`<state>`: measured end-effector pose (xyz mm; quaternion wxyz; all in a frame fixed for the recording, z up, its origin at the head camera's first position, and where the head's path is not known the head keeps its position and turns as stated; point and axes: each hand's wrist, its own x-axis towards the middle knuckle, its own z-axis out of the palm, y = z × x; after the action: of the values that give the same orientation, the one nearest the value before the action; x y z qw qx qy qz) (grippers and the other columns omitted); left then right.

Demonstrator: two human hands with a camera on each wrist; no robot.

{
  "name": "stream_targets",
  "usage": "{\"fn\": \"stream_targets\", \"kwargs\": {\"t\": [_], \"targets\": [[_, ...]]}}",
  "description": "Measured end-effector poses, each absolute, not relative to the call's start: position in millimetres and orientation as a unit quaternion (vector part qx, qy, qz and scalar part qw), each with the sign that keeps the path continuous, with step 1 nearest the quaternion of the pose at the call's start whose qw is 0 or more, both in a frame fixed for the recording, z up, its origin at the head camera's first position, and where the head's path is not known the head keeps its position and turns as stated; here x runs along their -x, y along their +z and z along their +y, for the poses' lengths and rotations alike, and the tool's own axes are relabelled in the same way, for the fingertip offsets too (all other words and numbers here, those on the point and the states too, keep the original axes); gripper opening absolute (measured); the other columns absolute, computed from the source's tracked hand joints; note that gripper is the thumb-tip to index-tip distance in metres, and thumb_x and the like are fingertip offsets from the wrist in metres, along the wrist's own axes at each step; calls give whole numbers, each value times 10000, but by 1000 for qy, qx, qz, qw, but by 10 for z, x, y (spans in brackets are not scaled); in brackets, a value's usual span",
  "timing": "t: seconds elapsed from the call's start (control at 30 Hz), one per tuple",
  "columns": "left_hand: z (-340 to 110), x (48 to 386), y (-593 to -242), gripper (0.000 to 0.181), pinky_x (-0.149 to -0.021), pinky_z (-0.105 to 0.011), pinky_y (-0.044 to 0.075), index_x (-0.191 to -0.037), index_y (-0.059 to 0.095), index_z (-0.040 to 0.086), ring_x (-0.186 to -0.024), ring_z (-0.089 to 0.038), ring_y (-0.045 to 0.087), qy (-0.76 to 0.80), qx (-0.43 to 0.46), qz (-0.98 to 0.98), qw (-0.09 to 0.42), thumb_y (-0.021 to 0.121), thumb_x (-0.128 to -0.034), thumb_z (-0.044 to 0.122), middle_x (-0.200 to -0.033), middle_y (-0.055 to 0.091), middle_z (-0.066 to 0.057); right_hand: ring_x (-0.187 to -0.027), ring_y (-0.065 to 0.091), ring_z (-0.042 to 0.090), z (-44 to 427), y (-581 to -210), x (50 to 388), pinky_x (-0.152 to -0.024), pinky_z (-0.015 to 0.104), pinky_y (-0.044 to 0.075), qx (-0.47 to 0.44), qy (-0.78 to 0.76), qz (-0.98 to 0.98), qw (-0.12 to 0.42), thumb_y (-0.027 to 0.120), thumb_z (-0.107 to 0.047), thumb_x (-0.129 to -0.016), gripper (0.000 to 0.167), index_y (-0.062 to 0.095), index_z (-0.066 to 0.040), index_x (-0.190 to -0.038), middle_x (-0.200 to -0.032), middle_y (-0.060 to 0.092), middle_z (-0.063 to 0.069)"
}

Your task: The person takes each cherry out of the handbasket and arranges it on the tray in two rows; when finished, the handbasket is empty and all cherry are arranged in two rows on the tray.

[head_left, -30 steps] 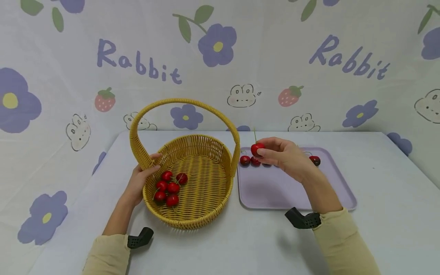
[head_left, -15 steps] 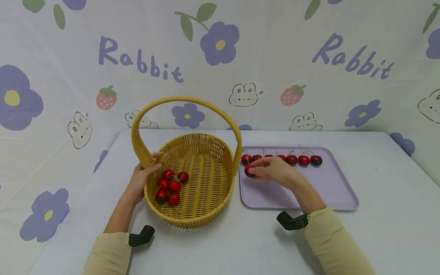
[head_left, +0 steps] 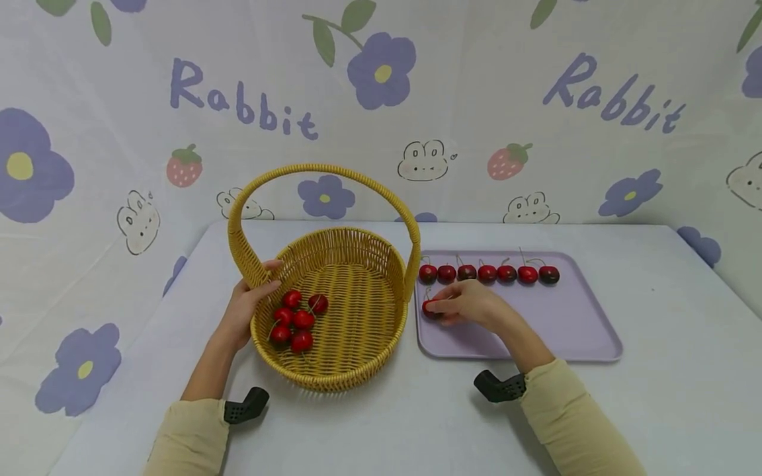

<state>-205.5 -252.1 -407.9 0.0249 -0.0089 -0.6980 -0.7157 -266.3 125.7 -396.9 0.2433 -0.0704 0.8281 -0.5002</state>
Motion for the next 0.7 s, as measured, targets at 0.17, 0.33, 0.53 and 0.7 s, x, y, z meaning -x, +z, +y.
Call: {"fn": "stream_targets", "kwargs": {"t": [0.17, 0.33, 0.53, 0.7], "targets": [[-2517, 2056, -4071, 457, -1093, -443, 197, -1400, 356, -38, -1304, -282, 318, -716, 8, -697, 25, 476, -978, 92, -1434, 324, -157, -724, 644, 148, 1222, -3955, 2639, -700, 286, 537, 63, -490, 836, 238, 741, -196, -846, 321, 653, 38, -1046, -946, 633, 109], [-2517, 2046, -4078, 455, -1095, -444, 197, -1401, 350, -42, -1312, -286, 311, -713, 7, -701, 25, 469, -980, 88, -1440, 319, -167, -717, 652, 153, 1211, -3954, 2615, -692, 287, 539, 64, -498, 831, 241, 731, -183, -855, 315, 645, 49, -1051, -941, 635, 117], [-2515, 2045, -4073, 458, -1097, -444, 193, -1401, 352, -42, -1320, -290, 306, -714, 9, -700, 25, 472, -978, 89, -1444, 320, -168, -714, 645, 153, 1222, -3947, 2615, -690, 283, 538, 63, -508, 821, 253, 687, -167, -893, 334, 627, 69, -1121, -946, 633, 134], [-2513, 2041, -4062, 455, -1093, -447, 202, -1398, 358, -35, -1311, -293, 316, -717, 10, -696, 24, 477, -979, 96, -1437, 324, -166, -709, 647, 154, 1230, -3922, 2618, -684, 274, 536, 52, -500, 825, 260, 663, -183, -912, 358, 610, 60, -1168, -937, 648, 132]]}}
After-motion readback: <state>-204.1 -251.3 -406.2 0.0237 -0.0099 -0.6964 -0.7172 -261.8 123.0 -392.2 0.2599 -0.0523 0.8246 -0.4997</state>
